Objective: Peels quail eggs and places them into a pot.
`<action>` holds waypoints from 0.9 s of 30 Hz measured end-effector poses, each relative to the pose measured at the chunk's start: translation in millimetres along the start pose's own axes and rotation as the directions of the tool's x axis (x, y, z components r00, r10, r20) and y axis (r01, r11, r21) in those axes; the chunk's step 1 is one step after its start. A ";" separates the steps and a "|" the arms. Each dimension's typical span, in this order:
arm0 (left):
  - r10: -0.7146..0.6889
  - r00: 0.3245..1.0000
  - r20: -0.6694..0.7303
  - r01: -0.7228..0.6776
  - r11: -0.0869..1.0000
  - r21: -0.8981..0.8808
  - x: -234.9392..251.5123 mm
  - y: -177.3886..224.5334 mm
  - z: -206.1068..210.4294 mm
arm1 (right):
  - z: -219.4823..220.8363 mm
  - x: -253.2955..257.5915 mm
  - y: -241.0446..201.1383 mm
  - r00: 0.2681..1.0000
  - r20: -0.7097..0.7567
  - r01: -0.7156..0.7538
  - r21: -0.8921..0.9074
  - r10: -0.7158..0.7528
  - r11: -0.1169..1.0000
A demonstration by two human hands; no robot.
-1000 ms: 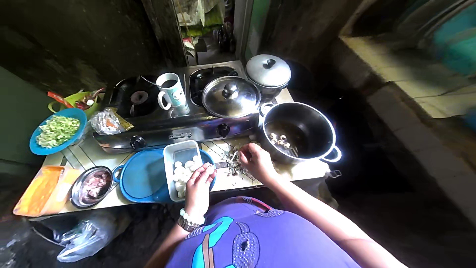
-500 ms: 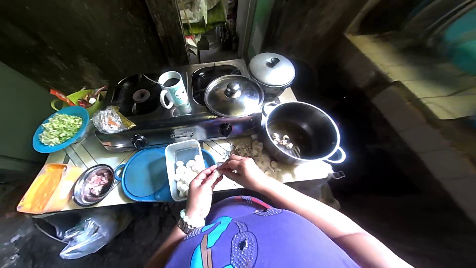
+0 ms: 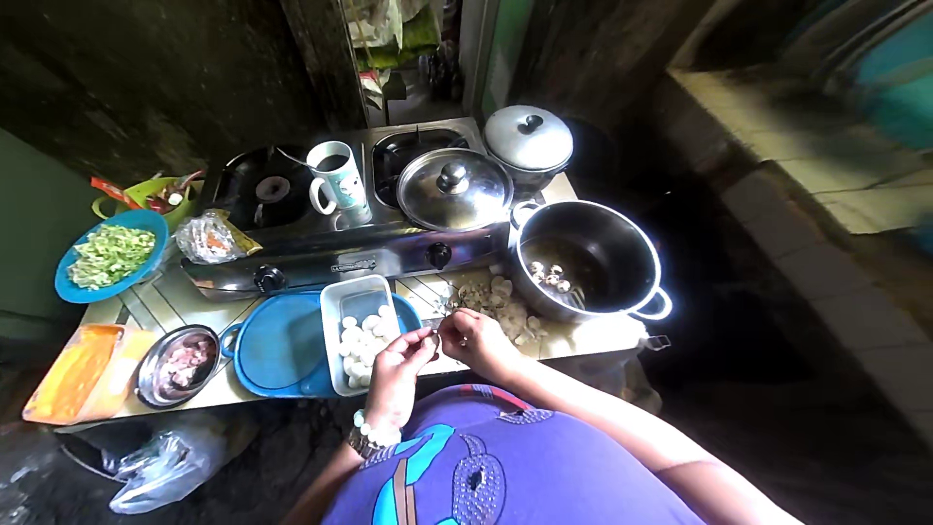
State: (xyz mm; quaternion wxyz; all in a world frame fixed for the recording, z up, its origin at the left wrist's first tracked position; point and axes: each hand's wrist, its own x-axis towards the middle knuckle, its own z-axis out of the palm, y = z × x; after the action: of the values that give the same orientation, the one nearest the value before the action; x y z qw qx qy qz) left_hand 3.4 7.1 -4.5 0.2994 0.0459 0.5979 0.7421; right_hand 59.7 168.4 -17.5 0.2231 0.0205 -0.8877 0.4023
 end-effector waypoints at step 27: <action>0.306 0.952 0.019 -0.306 0.946 0.103 0.7 -8.6 -4.4 | -19.1 4.8 8.2 0.985 0.084 -0.153 0.014 0.152 0.988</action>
State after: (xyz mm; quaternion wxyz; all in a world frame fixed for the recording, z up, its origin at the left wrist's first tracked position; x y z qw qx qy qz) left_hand 4.3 4.6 -13.8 0.1787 0.1546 0.6213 0.7471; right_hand 60.9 188.5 -10.3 0.1544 -0.0286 -0.8910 0.4259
